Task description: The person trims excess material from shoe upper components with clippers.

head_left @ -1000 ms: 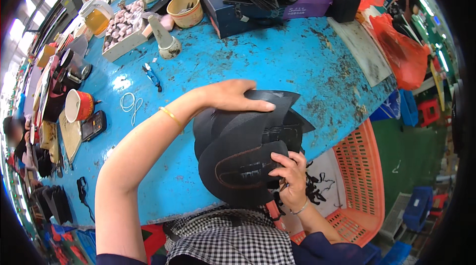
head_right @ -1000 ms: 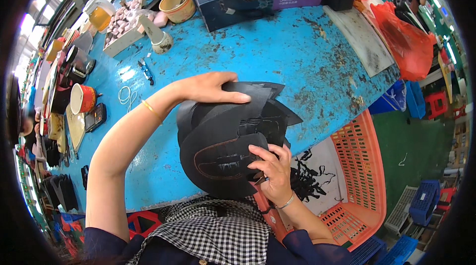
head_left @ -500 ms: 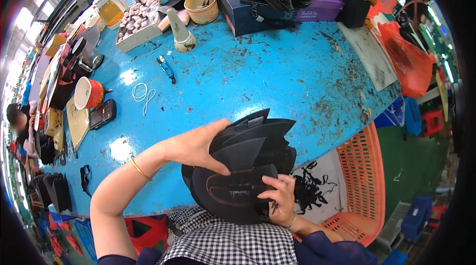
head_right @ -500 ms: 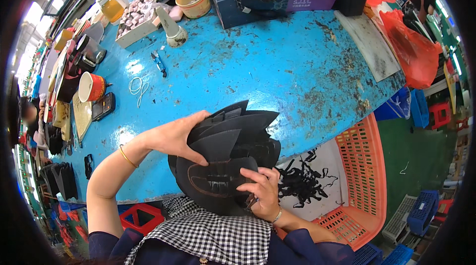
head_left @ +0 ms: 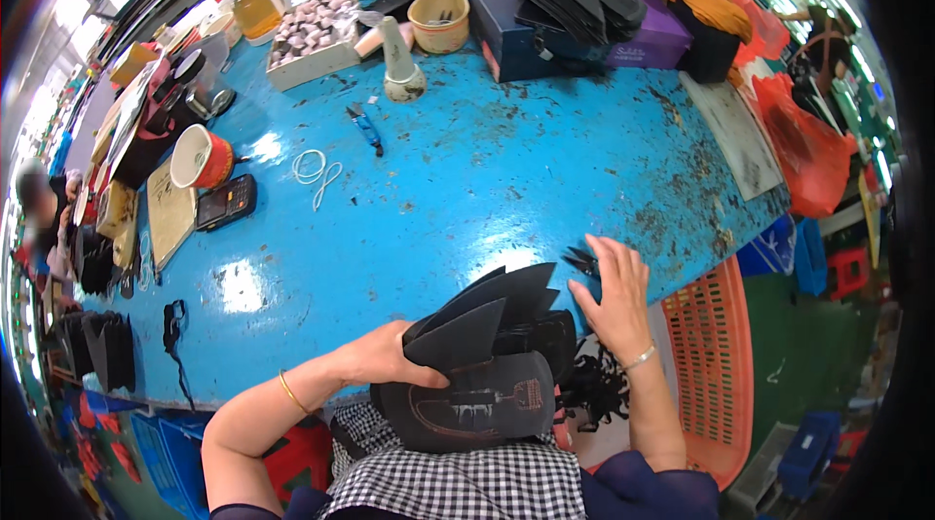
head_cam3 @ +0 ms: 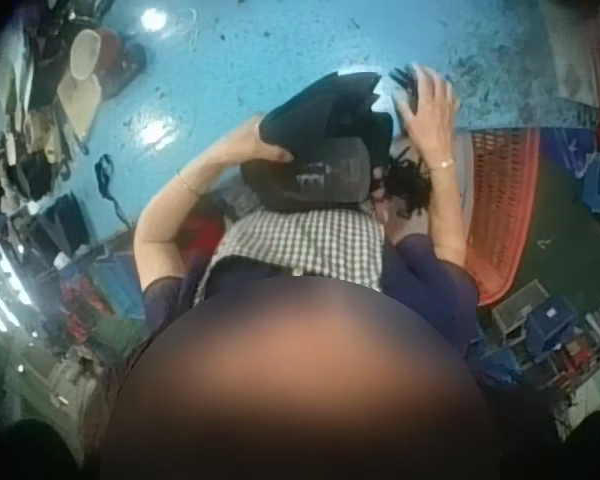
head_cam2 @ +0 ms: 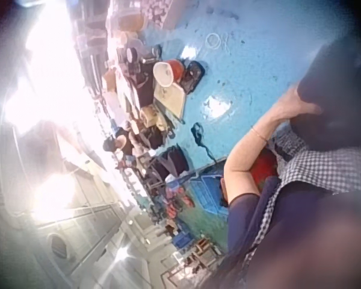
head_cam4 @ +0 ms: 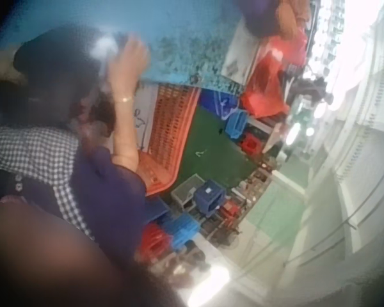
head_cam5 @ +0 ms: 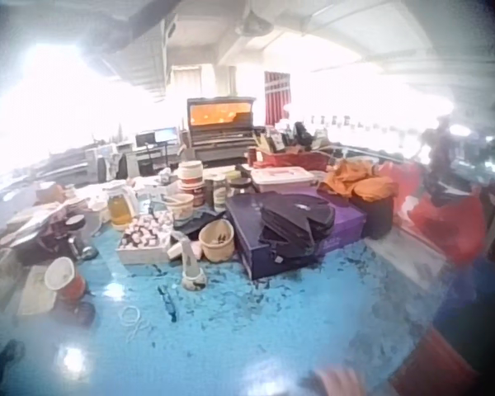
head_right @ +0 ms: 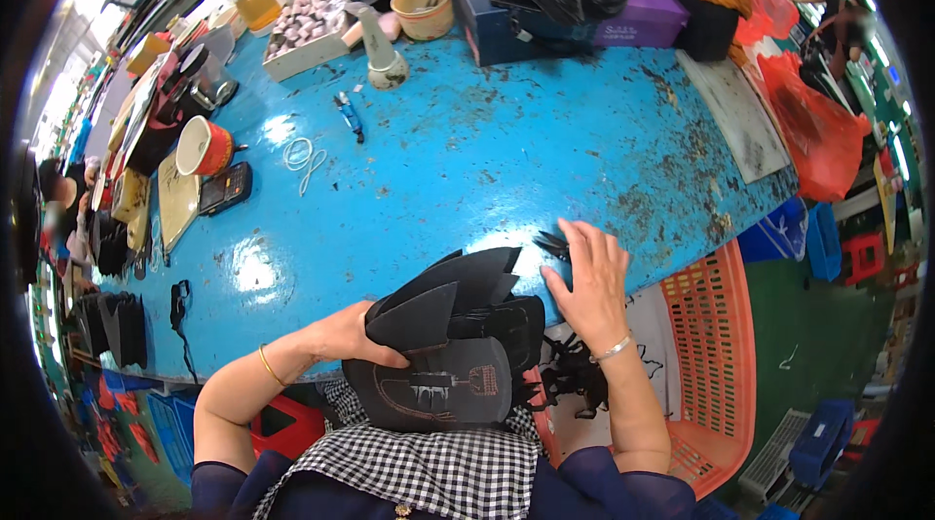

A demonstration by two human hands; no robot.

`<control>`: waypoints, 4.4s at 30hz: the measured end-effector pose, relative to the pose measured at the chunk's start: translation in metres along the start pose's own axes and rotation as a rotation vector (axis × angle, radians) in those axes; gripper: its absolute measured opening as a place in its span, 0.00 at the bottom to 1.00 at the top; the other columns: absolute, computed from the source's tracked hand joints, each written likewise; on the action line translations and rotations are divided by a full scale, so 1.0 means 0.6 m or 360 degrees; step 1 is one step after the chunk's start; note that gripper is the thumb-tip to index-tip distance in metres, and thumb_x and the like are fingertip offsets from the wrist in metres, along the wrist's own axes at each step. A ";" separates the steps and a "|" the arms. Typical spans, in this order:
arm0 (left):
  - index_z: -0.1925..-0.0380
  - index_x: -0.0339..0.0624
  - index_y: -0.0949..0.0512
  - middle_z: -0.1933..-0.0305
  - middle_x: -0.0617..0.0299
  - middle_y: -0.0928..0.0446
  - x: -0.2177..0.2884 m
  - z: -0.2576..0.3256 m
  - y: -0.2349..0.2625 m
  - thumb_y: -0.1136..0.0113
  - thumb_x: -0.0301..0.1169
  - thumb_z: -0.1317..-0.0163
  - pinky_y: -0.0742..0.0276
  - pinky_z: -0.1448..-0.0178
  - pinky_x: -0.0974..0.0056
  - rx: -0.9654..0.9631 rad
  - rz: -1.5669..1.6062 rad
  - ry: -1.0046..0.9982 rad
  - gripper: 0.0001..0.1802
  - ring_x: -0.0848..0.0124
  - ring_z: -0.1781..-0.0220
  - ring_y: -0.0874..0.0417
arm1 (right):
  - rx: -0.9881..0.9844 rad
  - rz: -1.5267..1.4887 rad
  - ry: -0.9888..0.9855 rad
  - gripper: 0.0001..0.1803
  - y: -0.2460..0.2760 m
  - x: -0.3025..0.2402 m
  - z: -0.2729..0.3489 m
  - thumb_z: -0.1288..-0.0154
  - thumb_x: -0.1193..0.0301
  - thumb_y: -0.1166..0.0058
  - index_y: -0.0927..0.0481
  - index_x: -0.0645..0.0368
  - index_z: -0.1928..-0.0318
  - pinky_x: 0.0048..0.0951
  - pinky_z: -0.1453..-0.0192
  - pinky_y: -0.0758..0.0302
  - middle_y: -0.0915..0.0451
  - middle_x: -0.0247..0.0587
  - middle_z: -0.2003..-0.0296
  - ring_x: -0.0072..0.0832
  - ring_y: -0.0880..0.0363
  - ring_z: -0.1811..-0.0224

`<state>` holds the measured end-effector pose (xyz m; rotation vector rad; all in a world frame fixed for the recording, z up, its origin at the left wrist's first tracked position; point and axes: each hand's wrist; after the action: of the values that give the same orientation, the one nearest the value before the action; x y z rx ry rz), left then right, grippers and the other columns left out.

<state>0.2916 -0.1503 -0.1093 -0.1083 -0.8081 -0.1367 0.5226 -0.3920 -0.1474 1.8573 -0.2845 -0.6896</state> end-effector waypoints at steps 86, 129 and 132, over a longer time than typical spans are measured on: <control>0.25 0.41 0.52 0.36 0.54 0.30 -0.266 0.041 -0.070 0.14 0.39 0.57 0.33 0.27 0.56 0.1278 0.1209 -0.1320 0.66 0.65 0.33 0.28 | -0.0365 -0.0782 0.0574 0.70 -0.193 -0.177 0.068 0.50 0.74 0.23 0.69 0.54 0.21 0.37 0.32 0.27 0.30 0.44 0.33 0.34 0.27 0.36; 0.30 0.34 0.44 0.34 0.52 0.32 -0.238 0.131 -0.157 0.32 0.40 0.39 0.35 0.28 0.57 0.1127 0.1522 -0.0835 0.44 0.65 0.33 0.30 | -0.0478 -0.3011 -0.0786 0.47 -0.055 -0.307 0.072 0.48 0.65 0.35 0.43 0.53 0.29 0.38 0.39 0.19 0.26 0.39 0.51 0.35 0.24 0.45; 0.24 0.36 0.52 0.26 0.51 0.41 -0.231 0.147 -0.152 0.42 0.42 0.31 0.43 0.23 0.56 0.0968 0.1845 -0.0941 0.44 0.64 0.25 0.39 | -0.0457 -0.3029 -0.0981 0.45 -0.060 -0.303 0.076 0.47 0.66 0.39 0.43 0.54 0.29 0.39 0.40 0.18 0.28 0.40 0.50 0.36 0.23 0.45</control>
<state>0.1194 -0.2159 -0.1453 -0.0252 -1.2223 1.2806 0.3455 -0.3222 -0.1324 1.0842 1.3312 -2.3422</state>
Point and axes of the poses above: each hand's wrist, its own z-axis away from the middle knuckle, its own y-axis out of the back of the hand, x = y × z
